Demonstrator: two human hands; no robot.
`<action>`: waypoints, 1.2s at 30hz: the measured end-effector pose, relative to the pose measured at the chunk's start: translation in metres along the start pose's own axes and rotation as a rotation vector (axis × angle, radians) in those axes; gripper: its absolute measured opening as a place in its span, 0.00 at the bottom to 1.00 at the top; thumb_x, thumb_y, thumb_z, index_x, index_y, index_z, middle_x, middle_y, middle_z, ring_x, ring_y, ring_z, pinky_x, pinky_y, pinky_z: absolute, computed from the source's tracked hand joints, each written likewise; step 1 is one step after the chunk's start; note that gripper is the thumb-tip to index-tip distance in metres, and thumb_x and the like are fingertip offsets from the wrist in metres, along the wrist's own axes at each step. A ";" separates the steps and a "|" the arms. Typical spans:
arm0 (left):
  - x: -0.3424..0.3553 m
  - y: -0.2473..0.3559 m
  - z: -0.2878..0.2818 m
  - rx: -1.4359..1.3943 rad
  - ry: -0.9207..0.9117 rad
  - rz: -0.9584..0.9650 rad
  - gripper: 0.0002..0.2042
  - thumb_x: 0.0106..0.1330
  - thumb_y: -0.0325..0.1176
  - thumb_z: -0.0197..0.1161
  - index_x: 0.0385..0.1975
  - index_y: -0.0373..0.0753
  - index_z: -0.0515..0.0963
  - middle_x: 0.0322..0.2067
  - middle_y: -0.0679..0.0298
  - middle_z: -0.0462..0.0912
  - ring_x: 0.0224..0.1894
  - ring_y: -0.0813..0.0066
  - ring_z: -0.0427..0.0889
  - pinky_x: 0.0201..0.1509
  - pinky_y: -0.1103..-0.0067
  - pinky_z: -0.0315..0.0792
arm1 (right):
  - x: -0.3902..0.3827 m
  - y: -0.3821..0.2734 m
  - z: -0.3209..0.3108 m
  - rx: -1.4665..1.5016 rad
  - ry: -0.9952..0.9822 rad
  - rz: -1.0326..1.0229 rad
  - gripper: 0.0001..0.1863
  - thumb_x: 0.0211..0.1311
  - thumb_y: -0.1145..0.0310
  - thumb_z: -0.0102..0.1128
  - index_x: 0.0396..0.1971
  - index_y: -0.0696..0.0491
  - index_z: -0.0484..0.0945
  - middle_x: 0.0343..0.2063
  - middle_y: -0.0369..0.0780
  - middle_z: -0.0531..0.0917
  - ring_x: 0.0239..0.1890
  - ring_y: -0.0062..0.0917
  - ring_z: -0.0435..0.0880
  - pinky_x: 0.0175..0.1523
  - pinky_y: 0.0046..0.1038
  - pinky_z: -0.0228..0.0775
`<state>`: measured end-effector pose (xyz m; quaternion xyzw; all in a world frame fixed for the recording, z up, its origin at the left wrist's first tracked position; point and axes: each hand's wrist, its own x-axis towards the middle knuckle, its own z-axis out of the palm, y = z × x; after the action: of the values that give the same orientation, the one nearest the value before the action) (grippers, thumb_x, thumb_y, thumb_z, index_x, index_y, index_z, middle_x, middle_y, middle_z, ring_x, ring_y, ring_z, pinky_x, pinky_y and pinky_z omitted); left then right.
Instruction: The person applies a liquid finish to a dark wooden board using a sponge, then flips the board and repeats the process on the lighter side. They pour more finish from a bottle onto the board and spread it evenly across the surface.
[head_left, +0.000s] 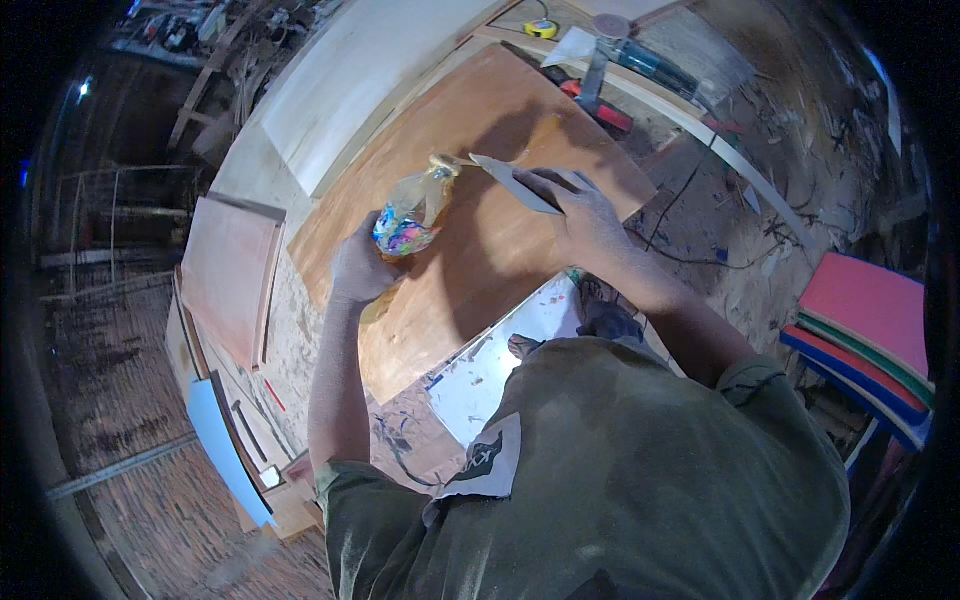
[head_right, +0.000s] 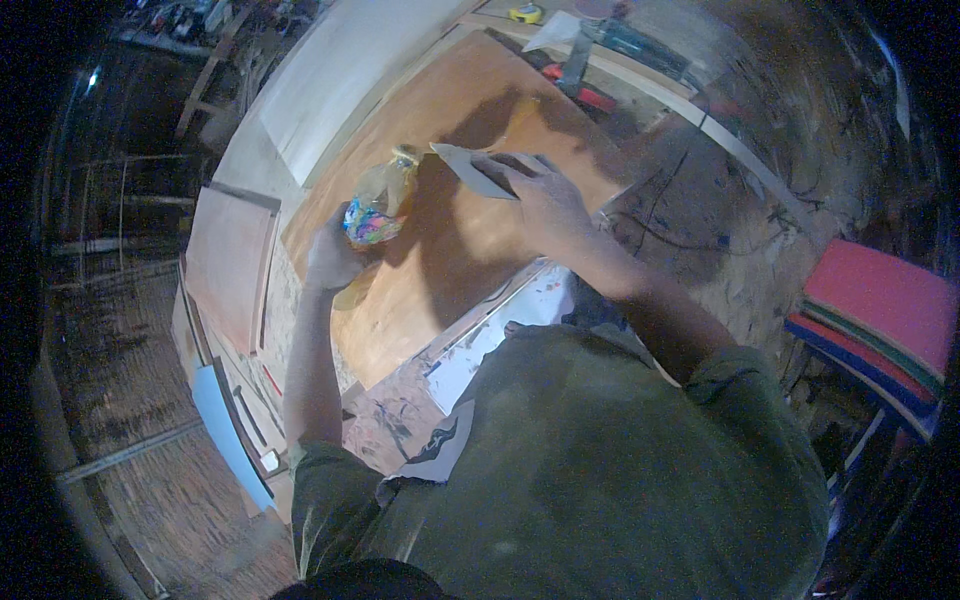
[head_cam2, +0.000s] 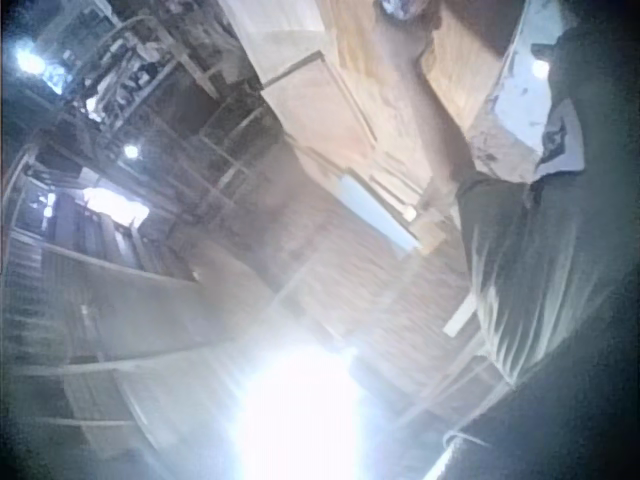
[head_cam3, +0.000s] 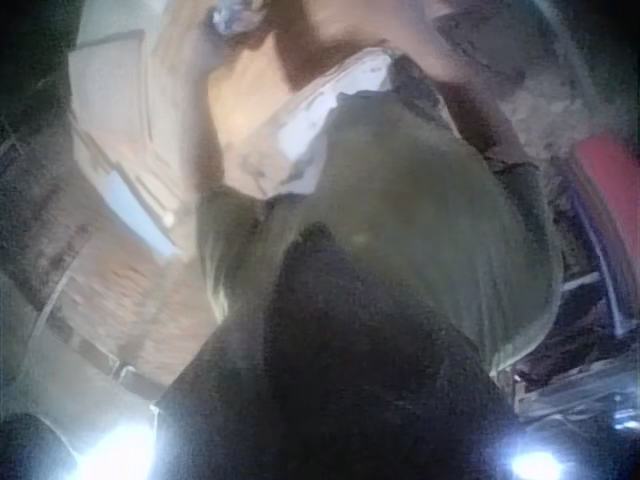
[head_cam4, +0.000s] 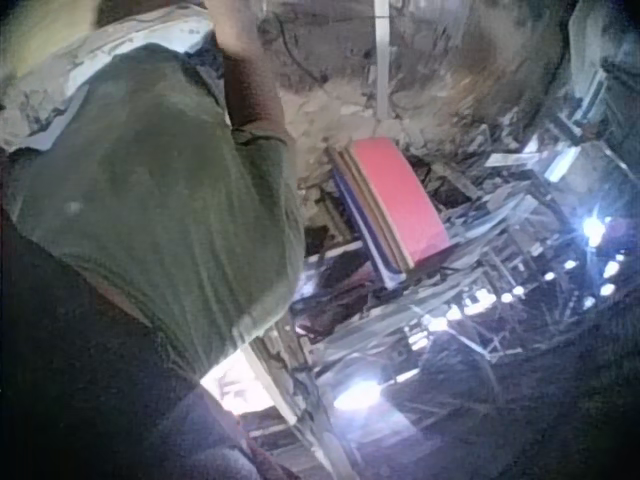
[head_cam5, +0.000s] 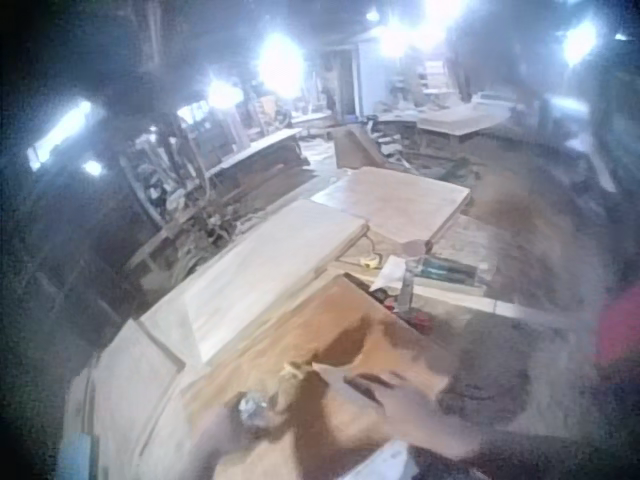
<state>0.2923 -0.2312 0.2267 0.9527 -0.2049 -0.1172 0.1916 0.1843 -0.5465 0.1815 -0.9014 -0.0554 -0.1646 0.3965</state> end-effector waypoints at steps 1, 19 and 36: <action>-0.009 -0.004 0.000 -0.041 0.010 0.013 0.35 0.43 0.39 0.79 0.56 0.44 0.73 0.44 0.53 0.86 0.49 0.51 0.83 0.50 0.63 0.78 | 0.001 -0.011 0.010 -0.021 0.019 -0.019 0.25 0.60 0.74 0.55 0.59 0.47 0.75 0.54 0.42 0.79 0.56 0.41 0.77 0.61 0.40 0.71; -0.230 -0.246 0.018 -0.863 1.132 -0.410 0.36 0.50 0.16 0.74 0.62 0.30 0.67 0.56 0.54 0.76 0.53 0.66 0.79 0.61 0.69 0.74 | 0.038 0.060 0.013 -0.541 -0.175 -0.058 0.22 0.61 0.73 0.53 0.55 0.42 0.80 0.52 0.37 0.83 0.52 0.33 0.82 0.55 0.34 0.75; -0.220 -0.271 0.072 -0.729 1.253 -0.570 0.40 0.52 0.21 0.77 0.66 0.31 0.61 0.60 0.53 0.72 0.59 0.62 0.75 0.63 0.66 0.74 | 0.162 0.178 0.002 -0.649 -0.510 -0.323 0.20 0.57 0.65 0.62 0.52 0.40 0.82 0.49 0.36 0.83 0.53 0.34 0.81 0.55 0.37 0.75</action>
<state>0.1687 0.0699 0.0818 0.7339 0.2458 0.3383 0.5353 0.3779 -0.6712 0.1114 -0.9708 -0.2370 -0.0056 0.0358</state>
